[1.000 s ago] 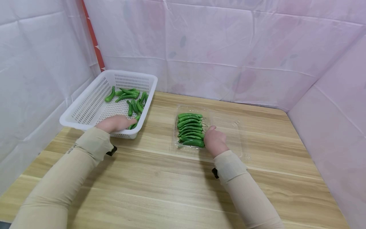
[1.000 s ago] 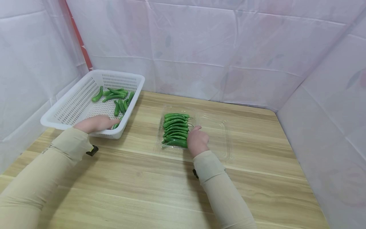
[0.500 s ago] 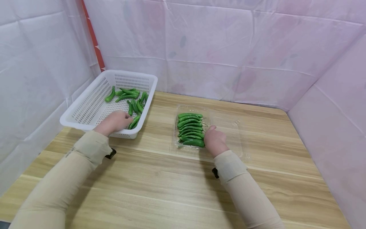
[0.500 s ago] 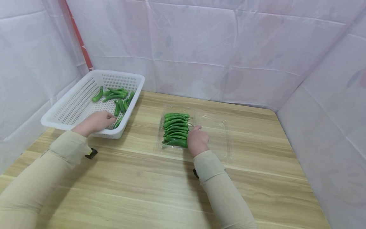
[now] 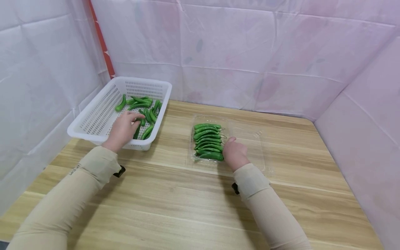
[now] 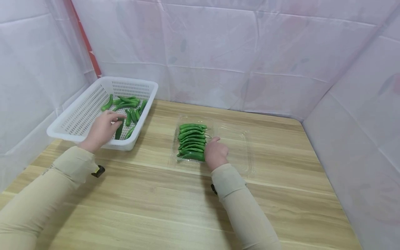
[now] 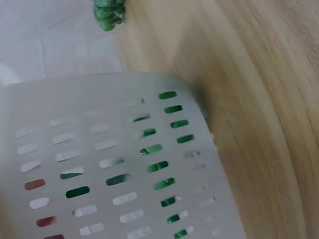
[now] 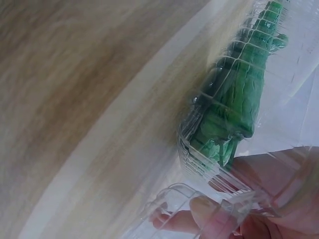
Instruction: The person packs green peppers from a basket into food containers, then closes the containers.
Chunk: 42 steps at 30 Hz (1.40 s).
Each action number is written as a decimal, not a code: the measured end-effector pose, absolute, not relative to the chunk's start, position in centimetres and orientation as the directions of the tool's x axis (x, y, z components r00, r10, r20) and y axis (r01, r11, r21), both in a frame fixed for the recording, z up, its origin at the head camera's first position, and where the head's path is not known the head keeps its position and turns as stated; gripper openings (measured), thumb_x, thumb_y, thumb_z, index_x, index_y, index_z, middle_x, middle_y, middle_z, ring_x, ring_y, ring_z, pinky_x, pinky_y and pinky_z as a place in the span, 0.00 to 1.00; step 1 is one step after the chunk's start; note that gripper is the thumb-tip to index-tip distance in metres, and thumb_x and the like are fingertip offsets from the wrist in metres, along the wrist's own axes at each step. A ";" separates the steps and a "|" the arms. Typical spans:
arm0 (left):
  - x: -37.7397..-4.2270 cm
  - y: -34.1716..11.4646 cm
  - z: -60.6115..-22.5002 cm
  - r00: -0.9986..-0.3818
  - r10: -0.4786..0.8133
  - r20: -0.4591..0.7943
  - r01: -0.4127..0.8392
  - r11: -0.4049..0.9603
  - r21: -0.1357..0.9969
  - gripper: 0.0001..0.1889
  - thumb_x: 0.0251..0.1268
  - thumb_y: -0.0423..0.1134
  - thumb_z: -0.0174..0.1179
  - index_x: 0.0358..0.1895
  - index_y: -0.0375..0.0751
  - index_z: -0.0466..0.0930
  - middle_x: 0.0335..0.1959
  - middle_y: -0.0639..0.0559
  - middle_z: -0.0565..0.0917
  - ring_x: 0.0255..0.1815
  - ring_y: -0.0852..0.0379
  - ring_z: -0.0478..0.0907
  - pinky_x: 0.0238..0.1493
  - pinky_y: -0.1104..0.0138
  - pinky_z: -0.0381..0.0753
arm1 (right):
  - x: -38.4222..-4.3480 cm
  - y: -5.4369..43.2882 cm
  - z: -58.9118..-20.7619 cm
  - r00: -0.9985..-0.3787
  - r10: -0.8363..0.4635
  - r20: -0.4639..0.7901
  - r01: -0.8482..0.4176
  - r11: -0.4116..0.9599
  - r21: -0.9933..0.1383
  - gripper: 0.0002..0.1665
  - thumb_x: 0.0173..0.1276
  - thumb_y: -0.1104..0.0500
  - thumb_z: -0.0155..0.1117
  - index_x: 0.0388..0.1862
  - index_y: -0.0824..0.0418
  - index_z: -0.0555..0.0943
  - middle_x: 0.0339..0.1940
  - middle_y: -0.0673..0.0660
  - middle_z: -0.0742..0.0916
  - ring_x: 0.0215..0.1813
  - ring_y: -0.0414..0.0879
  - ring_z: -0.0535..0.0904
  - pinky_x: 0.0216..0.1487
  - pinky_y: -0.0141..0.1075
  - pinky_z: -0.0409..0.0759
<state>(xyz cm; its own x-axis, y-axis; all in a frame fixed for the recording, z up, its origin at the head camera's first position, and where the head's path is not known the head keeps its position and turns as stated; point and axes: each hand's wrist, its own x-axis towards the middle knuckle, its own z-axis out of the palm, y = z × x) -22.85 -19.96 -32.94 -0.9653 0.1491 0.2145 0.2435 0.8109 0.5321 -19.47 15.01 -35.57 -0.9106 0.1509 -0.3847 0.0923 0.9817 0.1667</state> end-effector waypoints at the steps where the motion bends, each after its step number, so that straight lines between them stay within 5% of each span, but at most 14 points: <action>1: -22.9 -19.9 -33.0 -0.959 0.144 0.245 0.256 0.812 0.525 0.16 0.65 0.27 0.53 0.55 0.38 0.78 0.50 0.36 0.73 0.47 0.40 0.72 0.42 0.50 0.73 | -19.4 15.0 -35.5 -0.911 0.149 -0.384 0.090 0.982 0.168 0.31 0.73 0.64 0.36 0.68 0.79 0.45 0.14 0.55 0.78 0.19 0.43 0.69 0.23 0.35 0.71; 6: -22.8 -19.7 -32.9 -0.915 0.147 0.376 0.324 0.821 0.469 0.19 0.66 0.29 0.53 0.60 0.40 0.74 0.48 0.36 0.72 0.34 0.44 0.73 0.28 0.56 0.71 | -19.3 15.0 -35.1 -0.907 0.146 -0.395 0.086 0.982 0.166 0.31 0.72 0.65 0.36 0.69 0.79 0.45 0.14 0.56 0.78 0.19 0.43 0.69 0.23 0.35 0.70; 13: -22.3 -18.9 -30.5 -0.794 0.058 0.605 0.457 0.713 0.532 0.10 0.61 0.26 0.58 0.45 0.31 0.78 0.44 0.39 0.75 0.43 0.46 0.76 0.42 0.54 0.75 | -19.1 15.0 -34.6 -0.910 0.135 -0.392 0.072 0.983 0.171 0.31 0.72 0.65 0.38 0.68 0.80 0.46 0.14 0.56 0.78 0.19 0.43 0.69 0.23 0.35 0.70; 17: -21.6 -17.1 -29.3 -0.756 0.048 0.653 0.534 0.622 0.572 0.08 0.57 0.24 0.60 0.41 0.29 0.78 0.41 0.40 0.77 0.40 0.49 0.76 0.39 0.59 0.76 | -19.0 15.0 -34.5 -0.910 0.134 -0.392 0.064 0.981 0.185 0.31 0.72 0.65 0.38 0.68 0.80 0.46 0.14 0.55 0.78 0.19 0.43 0.69 0.22 0.34 0.69; 29: -18.8 -8.5 -30.0 -0.796 0.288 0.532 0.601 0.478 0.641 0.09 0.56 0.31 0.64 0.39 0.33 0.77 0.36 0.44 0.81 0.34 0.53 0.80 0.35 0.63 0.80 | -19.2 15.0 -34.9 -0.916 0.130 -0.380 0.067 0.982 0.175 0.30 0.72 0.65 0.36 0.68 0.79 0.48 0.16 0.57 0.78 0.21 0.44 0.72 0.24 0.35 0.72; 35: -20.0 -4.9 -31.4 -0.787 0.388 0.479 0.613 0.577 0.540 0.09 0.60 0.39 0.62 0.38 0.39 0.76 0.34 0.50 0.81 0.31 0.59 0.80 0.27 0.67 0.78 | -19.1 15.2 -35.0 -0.919 0.129 -0.373 0.061 0.980 0.189 0.29 0.72 0.65 0.37 0.68 0.80 0.48 0.15 0.57 0.78 0.21 0.45 0.72 0.26 0.36 0.73; 42: -22.3 -3.2 -34.7 -0.846 0.451 0.286 0.532 0.758 0.377 0.09 0.60 0.43 0.63 0.34 0.43 0.75 0.26 0.54 0.78 0.20 0.61 0.72 0.21 0.68 0.72 | -19.1 15.1 -35.1 -0.926 0.129 -0.355 0.065 0.980 0.187 0.29 0.73 0.64 0.37 0.68 0.79 0.50 0.15 0.57 0.77 0.21 0.45 0.73 0.24 0.36 0.73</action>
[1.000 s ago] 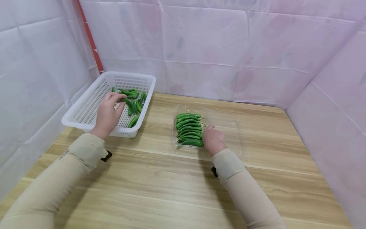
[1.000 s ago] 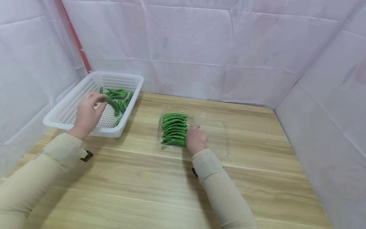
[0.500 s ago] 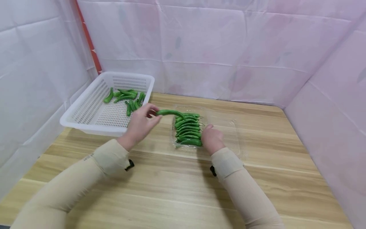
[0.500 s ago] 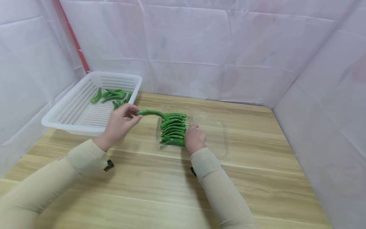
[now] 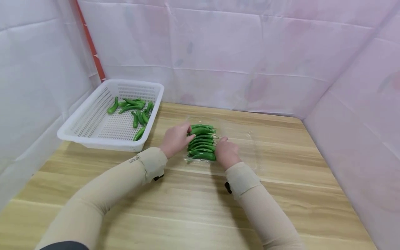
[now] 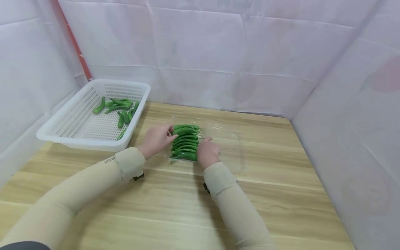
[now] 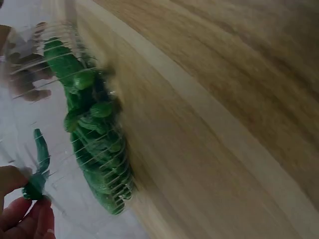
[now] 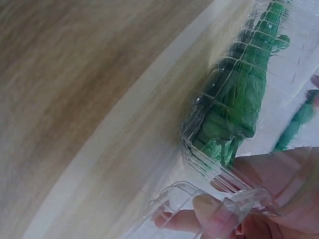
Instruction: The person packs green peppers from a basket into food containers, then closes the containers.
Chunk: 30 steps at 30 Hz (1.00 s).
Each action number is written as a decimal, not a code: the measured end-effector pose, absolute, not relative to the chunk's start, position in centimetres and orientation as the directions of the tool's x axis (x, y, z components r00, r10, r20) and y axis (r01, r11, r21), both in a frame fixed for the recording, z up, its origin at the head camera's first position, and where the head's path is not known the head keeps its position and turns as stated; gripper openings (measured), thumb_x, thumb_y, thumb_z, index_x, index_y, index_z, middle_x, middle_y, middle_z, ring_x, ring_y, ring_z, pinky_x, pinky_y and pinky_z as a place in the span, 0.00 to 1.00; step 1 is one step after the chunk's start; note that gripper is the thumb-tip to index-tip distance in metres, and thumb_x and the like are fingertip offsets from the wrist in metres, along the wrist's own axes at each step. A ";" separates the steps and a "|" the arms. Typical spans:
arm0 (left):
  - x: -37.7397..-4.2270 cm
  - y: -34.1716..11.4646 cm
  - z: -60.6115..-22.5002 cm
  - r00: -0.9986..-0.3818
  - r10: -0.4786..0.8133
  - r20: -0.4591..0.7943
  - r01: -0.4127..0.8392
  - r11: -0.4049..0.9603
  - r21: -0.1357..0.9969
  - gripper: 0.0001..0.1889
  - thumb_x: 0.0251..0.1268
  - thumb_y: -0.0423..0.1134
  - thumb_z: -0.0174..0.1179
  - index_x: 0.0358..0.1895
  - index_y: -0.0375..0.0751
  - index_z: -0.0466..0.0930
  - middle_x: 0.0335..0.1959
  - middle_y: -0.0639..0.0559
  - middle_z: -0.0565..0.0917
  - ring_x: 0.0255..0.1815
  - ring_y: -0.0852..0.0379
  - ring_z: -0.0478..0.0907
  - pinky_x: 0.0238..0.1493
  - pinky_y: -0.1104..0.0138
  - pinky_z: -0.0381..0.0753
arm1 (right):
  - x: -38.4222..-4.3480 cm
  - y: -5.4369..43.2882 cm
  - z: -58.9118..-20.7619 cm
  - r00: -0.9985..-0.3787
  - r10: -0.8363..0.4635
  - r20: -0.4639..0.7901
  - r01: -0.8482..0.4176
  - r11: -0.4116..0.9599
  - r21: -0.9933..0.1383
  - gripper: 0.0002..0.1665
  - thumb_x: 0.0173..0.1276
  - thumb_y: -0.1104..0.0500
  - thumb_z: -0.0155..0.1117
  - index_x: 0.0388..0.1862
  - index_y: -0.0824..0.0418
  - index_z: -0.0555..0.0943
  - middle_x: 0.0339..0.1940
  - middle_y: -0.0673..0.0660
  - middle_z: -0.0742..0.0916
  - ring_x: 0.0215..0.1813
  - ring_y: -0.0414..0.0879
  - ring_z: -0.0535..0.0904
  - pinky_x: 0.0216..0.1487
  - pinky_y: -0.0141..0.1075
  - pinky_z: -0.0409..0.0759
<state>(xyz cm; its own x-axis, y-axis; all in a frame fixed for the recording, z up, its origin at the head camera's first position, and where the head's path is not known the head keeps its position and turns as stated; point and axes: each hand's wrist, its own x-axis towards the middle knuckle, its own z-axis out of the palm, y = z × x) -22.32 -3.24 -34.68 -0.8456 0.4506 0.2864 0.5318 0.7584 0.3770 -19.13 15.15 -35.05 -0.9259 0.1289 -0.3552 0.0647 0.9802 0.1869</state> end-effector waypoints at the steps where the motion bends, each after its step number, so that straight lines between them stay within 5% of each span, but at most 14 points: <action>1: -22.5 -3.2 -35.0 -0.850 0.454 0.268 0.525 0.769 0.364 0.09 0.60 0.43 0.63 0.32 0.43 0.74 0.25 0.54 0.77 0.19 0.60 0.71 0.21 0.67 0.71 | -19.2 15.0 -35.1 -0.927 0.126 -0.352 0.063 0.981 0.185 0.29 0.73 0.64 0.37 0.68 0.79 0.50 0.15 0.57 0.77 0.21 0.45 0.73 0.24 0.35 0.73; 9: -23.3 -2.7 -36.0 -0.835 0.508 0.214 0.548 0.807 0.221 0.13 0.59 0.45 0.63 0.25 0.44 0.70 0.20 0.55 0.72 0.21 0.56 0.70 0.21 0.64 0.71 | -19.2 14.7 -35.4 -0.937 0.129 -0.323 0.068 0.979 0.194 0.28 0.73 0.65 0.37 0.67 0.79 0.52 0.16 0.58 0.78 0.22 0.45 0.75 0.24 0.37 0.74; 22: -23.5 -1.6 -35.9 -0.801 0.593 0.084 0.593 0.805 -0.028 0.17 0.65 0.41 0.57 0.55 0.42 0.74 0.46 0.47 0.82 0.45 0.50 0.76 0.48 0.57 0.74 | -19.0 14.7 -35.0 -0.933 0.127 -0.336 0.049 0.972 0.230 0.29 0.72 0.65 0.38 0.68 0.79 0.51 0.14 0.54 0.77 0.18 0.42 0.71 0.21 0.33 0.69; 30: -23.3 -0.9 -35.6 -0.820 0.572 0.000 0.568 0.814 -0.120 0.14 0.69 0.34 0.51 0.55 0.42 0.77 0.48 0.48 0.82 0.47 0.51 0.74 0.52 0.57 0.72 | -18.9 14.6 -34.9 -0.929 0.135 -0.343 0.066 0.976 0.207 0.29 0.72 0.65 0.38 0.68 0.78 0.50 0.15 0.57 0.77 0.21 0.44 0.73 0.23 0.35 0.72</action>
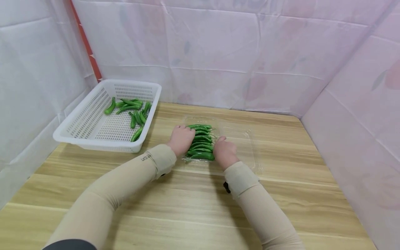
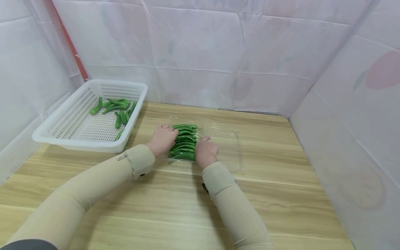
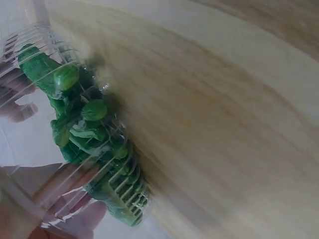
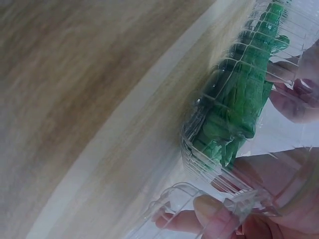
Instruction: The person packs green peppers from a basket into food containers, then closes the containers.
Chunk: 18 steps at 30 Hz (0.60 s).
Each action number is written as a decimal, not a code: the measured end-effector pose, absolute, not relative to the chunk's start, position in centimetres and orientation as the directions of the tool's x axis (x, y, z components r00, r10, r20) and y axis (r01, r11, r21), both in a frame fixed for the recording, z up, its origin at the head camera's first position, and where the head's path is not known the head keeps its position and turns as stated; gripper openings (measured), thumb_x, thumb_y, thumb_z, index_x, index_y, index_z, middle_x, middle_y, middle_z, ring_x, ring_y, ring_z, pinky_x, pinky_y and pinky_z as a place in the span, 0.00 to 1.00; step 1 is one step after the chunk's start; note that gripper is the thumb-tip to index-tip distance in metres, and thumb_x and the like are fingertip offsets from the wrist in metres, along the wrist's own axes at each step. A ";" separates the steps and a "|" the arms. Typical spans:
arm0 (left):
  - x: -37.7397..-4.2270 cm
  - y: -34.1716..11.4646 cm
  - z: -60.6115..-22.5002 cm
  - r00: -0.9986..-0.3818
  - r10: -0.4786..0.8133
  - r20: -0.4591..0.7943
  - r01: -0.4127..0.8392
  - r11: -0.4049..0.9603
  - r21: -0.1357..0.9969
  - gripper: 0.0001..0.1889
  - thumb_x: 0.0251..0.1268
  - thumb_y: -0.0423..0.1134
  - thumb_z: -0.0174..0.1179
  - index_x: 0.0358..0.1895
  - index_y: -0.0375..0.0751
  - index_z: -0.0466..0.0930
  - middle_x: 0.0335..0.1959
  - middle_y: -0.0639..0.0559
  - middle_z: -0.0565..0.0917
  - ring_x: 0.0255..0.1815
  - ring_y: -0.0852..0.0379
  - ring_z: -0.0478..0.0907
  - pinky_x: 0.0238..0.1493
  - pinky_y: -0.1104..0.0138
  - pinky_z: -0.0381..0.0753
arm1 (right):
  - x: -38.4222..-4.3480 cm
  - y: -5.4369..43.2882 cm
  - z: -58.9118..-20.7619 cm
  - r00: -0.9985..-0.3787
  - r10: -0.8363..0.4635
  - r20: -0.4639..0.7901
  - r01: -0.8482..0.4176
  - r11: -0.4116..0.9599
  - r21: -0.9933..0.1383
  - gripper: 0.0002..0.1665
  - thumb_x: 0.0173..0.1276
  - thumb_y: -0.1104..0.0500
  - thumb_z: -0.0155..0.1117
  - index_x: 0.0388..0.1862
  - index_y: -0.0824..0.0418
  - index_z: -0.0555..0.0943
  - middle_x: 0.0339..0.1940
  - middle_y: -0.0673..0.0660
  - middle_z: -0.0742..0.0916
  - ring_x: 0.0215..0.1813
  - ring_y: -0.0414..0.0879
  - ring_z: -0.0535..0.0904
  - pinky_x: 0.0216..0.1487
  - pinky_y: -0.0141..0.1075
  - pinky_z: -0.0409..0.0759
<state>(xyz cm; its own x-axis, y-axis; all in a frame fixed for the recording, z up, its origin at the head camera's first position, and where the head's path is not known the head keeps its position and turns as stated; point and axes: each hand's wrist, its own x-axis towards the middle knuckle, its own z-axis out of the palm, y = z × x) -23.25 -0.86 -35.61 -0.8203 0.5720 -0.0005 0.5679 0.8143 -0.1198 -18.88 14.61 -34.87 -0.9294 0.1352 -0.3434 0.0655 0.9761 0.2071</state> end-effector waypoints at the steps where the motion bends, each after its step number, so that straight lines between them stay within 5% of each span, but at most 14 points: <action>1: -23.2 -0.8 -35.6 -0.821 0.571 -0.005 0.567 0.814 -0.125 0.13 0.68 0.35 0.52 0.54 0.42 0.77 0.47 0.48 0.82 0.47 0.51 0.74 0.52 0.57 0.72 | -18.9 14.6 -34.8 -0.928 0.136 -0.346 0.065 0.976 0.208 0.29 0.72 0.65 0.37 0.68 0.78 0.50 0.15 0.57 0.78 0.21 0.44 0.73 0.23 0.35 0.72; 7: -23.6 -0.4 -35.5 -0.829 0.559 -0.024 0.557 0.822 -0.118 0.11 0.66 0.46 0.56 0.44 0.45 0.81 0.41 0.51 0.83 0.44 0.52 0.75 0.51 0.57 0.72 | -18.9 14.5 -34.7 -0.926 0.147 -0.349 0.073 0.974 0.216 0.29 0.73 0.65 0.37 0.69 0.78 0.50 0.15 0.57 0.78 0.21 0.44 0.73 0.24 0.35 0.71; 11: -24.2 0.1 -35.9 -0.837 0.546 -0.028 0.545 0.829 -0.126 0.10 0.68 0.42 0.52 0.33 0.48 0.83 0.33 0.53 0.83 0.38 0.53 0.76 0.47 0.59 0.72 | -18.9 14.5 -34.8 -0.924 0.151 -0.351 0.077 0.973 0.215 0.29 0.73 0.65 0.37 0.69 0.78 0.49 0.15 0.56 0.78 0.20 0.44 0.72 0.23 0.35 0.71; 18: -24.8 0.3 -36.2 -0.844 0.535 -0.033 0.533 0.831 -0.161 0.10 0.69 0.42 0.51 0.41 0.46 0.81 0.38 0.50 0.83 0.40 0.51 0.77 0.47 0.58 0.73 | -19.0 14.6 -35.0 -0.923 0.153 -0.354 0.078 0.973 0.217 0.29 0.73 0.65 0.36 0.69 0.77 0.49 0.15 0.56 0.77 0.20 0.43 0.71 0.22 0.34 0.69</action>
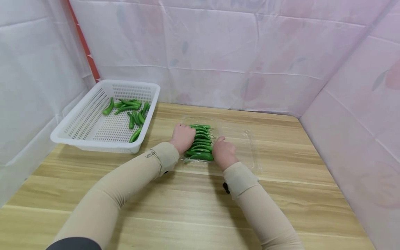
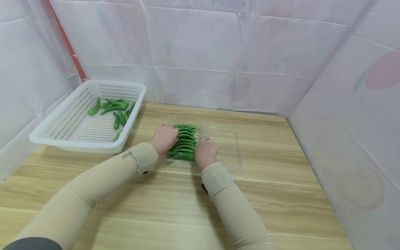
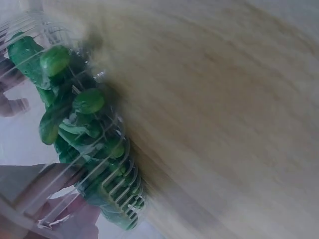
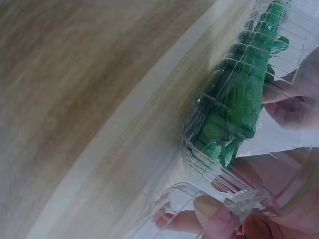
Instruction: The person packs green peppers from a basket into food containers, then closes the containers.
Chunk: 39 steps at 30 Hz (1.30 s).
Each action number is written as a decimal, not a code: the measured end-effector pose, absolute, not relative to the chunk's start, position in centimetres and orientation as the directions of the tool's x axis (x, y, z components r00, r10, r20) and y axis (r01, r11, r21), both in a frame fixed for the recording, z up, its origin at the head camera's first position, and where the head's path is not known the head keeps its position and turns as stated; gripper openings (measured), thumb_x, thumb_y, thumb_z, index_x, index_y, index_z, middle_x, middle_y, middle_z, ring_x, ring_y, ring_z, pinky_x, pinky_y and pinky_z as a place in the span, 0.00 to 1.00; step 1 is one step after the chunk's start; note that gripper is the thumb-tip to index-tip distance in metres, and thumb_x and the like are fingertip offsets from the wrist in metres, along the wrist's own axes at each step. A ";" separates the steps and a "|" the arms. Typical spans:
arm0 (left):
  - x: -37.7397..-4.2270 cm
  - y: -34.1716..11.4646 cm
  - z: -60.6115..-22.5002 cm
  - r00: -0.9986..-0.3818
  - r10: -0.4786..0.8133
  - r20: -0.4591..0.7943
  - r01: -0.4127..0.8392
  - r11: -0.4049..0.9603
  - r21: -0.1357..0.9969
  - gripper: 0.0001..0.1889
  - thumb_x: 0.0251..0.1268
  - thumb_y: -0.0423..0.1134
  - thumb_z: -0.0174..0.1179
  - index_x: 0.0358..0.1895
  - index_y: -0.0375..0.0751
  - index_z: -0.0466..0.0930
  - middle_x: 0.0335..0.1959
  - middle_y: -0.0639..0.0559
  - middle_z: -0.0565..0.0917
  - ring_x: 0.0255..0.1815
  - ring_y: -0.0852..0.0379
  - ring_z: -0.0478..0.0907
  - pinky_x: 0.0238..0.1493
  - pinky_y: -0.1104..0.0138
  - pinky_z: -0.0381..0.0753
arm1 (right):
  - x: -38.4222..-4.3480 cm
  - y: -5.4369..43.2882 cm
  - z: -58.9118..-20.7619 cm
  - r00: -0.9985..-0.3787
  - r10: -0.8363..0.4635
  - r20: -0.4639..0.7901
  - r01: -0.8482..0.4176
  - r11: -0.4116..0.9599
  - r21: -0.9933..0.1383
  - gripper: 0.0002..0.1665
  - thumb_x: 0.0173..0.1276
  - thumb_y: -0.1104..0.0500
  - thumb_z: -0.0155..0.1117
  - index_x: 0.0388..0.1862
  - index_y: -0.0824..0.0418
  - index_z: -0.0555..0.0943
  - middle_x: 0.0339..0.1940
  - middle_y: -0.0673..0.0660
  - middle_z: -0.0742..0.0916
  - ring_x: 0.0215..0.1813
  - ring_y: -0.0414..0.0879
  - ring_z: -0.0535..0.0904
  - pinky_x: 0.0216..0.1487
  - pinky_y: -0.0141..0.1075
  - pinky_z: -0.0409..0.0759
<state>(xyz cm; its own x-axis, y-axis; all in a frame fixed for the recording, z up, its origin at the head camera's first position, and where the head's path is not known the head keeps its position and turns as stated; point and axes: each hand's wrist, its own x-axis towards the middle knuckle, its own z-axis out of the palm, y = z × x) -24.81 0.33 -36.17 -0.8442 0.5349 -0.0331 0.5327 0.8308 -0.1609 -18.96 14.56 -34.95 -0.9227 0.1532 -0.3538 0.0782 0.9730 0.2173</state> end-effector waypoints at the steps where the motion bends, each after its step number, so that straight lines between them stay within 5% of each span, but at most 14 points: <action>1: -24.8 0.3 -36.2 -0.843 0.537 -0.034 0.535 0.829 -0.165 0.10 0.69 0.43 0.51 0.43 0.45 0.81 0.39 0.50 0.83 0.41 0.51 0.77 0.48 0.58 0.73 | -18.9 14.5 -35.0 -0.923 0.154 -0.353 0.078 0.972 0.220 0.29 0.73 0.65 0.37 0.69 0.77 0.49 0.15 0.56 0.77 0.20 0.43 0.71 0.22 0.33 0.69; 15: -23.5 -0.5 -34.0 -0.833 0.552 0.018 0.548 0.830 -0.099 0.14 0.65 0.48 0.56 0.47 0.44 0.80 0.41 0.49 0.83 0.42 0.51 0.79 0.49 0.56 0.73 | -19.1 14.4 -35.0 -0.920 0.173 -0.352 0.112 0.976 0.187 0.29 0.73 0.65 0.36 0.69 0.76 0.49 0.17 0.58 0.78 0.22 0.44 0.73 0.23 0.34 0.71; 30: -22.3 -5.3 -28.5 -0.858 0.505 0.092 0.513 0.851 0.113 0.13 0.68 0.45 0.52 0.28 0.44 0.77 0.23 0.52 0.79 0.27 0.53 0.77 0.39 0.55 0.75 | -19.0 14.5 -35.0 -0.918 0.169 -0.358 0.097 0.973 0.211 0.29 0.74 0.63 0.36 0.69 0.76 0.50 0.16 0.57 0.78 0.21 0.44 0.72 0.22 0.33 0.69; 39: -22.9 -11.0 -28.2 -0.906 0.385 0.178 0.409 0.904 0.128 0.13 0.68 0.41 0.51 0.43 0.37 0.82 0.37 0.43 0.81 0.36 0.44 0.79 0.35 0.51 0.78 | -19.0 14.5 -35.0 -0.923 0.160 -0.350 0.084 0.971 0.222 0.29 0.74 0.63 0.36 0.69 0.77 0.50 0.16 0.58 0.78 0.21 0.44 0.72 0.21 0.34 0.70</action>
